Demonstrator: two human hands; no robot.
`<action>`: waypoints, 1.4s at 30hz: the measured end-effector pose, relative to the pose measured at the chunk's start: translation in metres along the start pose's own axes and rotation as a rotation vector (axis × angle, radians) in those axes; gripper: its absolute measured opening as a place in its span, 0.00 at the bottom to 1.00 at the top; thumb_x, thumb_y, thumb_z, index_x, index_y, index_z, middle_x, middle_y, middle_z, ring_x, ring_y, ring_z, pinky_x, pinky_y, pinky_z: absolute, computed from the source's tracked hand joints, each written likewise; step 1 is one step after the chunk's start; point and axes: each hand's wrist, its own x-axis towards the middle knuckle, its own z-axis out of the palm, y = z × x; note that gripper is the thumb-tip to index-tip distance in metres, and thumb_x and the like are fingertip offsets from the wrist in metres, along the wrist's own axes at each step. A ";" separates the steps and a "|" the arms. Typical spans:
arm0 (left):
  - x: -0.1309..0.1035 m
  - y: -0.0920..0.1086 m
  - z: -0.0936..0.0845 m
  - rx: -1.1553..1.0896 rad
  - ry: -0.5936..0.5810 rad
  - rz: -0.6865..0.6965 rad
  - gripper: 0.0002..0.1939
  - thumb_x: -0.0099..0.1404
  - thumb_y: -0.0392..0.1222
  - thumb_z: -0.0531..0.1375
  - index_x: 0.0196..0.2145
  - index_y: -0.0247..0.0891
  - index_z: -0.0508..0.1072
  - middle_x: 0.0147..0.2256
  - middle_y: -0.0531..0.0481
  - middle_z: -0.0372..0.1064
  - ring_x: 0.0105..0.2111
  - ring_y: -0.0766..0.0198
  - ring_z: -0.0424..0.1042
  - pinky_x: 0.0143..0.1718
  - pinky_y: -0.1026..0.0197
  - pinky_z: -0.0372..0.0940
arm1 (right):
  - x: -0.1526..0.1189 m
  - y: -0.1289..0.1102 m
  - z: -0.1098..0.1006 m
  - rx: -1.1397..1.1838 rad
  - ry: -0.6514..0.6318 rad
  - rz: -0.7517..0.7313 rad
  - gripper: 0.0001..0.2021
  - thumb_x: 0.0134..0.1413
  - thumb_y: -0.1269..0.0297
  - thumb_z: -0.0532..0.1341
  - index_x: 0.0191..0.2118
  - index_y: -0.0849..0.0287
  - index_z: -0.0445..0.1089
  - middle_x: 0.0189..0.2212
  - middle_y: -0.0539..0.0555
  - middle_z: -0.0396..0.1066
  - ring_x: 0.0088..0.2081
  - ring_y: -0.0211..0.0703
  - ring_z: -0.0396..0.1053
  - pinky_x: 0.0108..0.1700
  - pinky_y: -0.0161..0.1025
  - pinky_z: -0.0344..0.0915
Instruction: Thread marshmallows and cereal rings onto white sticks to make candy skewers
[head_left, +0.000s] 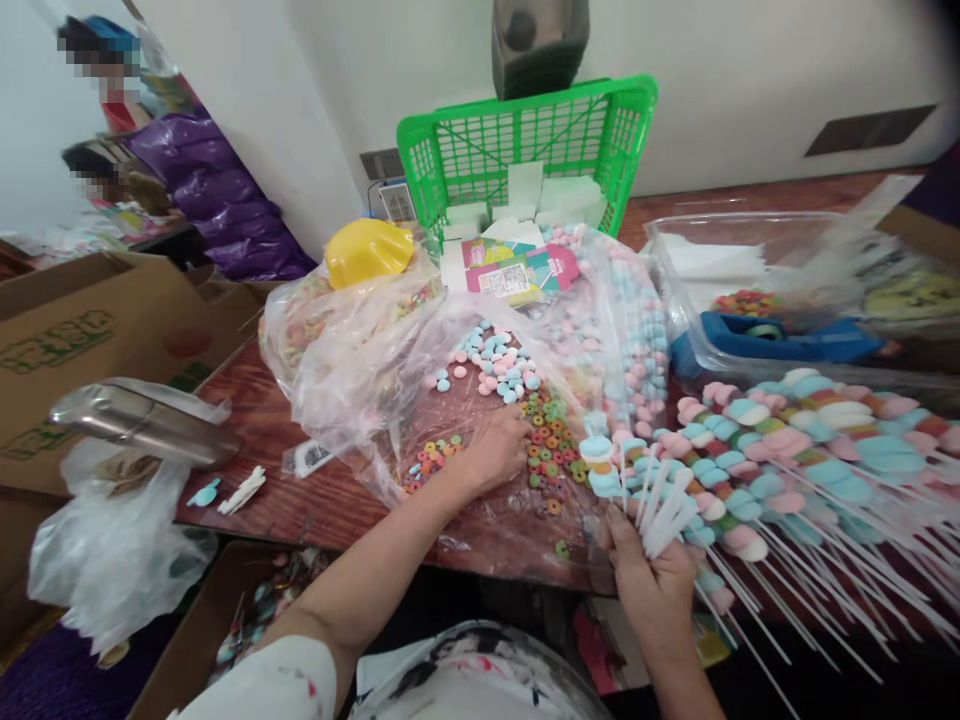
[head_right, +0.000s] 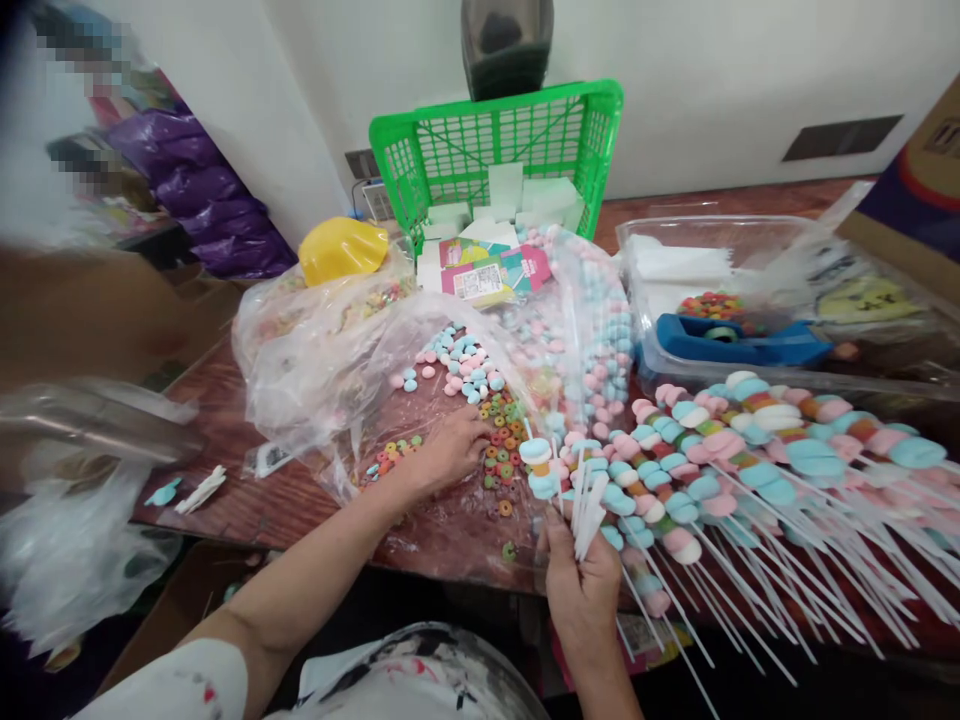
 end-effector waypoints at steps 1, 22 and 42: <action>-0.001 -0.001 -0.001 -0.028 0.000 -0.003 0.10 0.59 0.32 0.55 0.33 0.36 0.77 0.35 0.45 0.68 0.37 0.59 0.67 0.40 0.59 0.63 | 0.000 -0.001 -0.001 -0.004 -0.005 -0.008 0.15 0.55 0.55 0.60 0.24 0.60 0.66 0.16 0.46 0.60 0.18 0.33 0.54 0.20 0.32 0.54; -0.027 0.010 -0.013 -0.924 0.134 -0.200 0.08 0.56 0.41 0.64 0.31 0.34 0.78 0.28 0.49 0.71 0.28 0.65 0.67 0.34 0.61 0.63 | 0.000 0.008 -0.004 -0.349 -0.193 -0.310 0.08 0.57 0.67 0.54 0.37 0.59 0.71 0.22 0.50 0.69 0.23 0.40 0.65 0.27 0.34 0.63; -0.055 0.018 -0.024 -1.173 0.312 -0.321 0.10 0.48 0.40 0.69 0.30 0.35 0.80 0.28 0.48 0.75 0.25 0.67 0.70 0.27 0.65 0.66 | 0.001 -0.004 -0.009 -0.532 -0.290 -0.548 0.16 0.48 0.77 0.49 0.39 0.58 0.69 0.25 0.51 0.74 0.25 0.42 0.72 0.28 0.35 0.65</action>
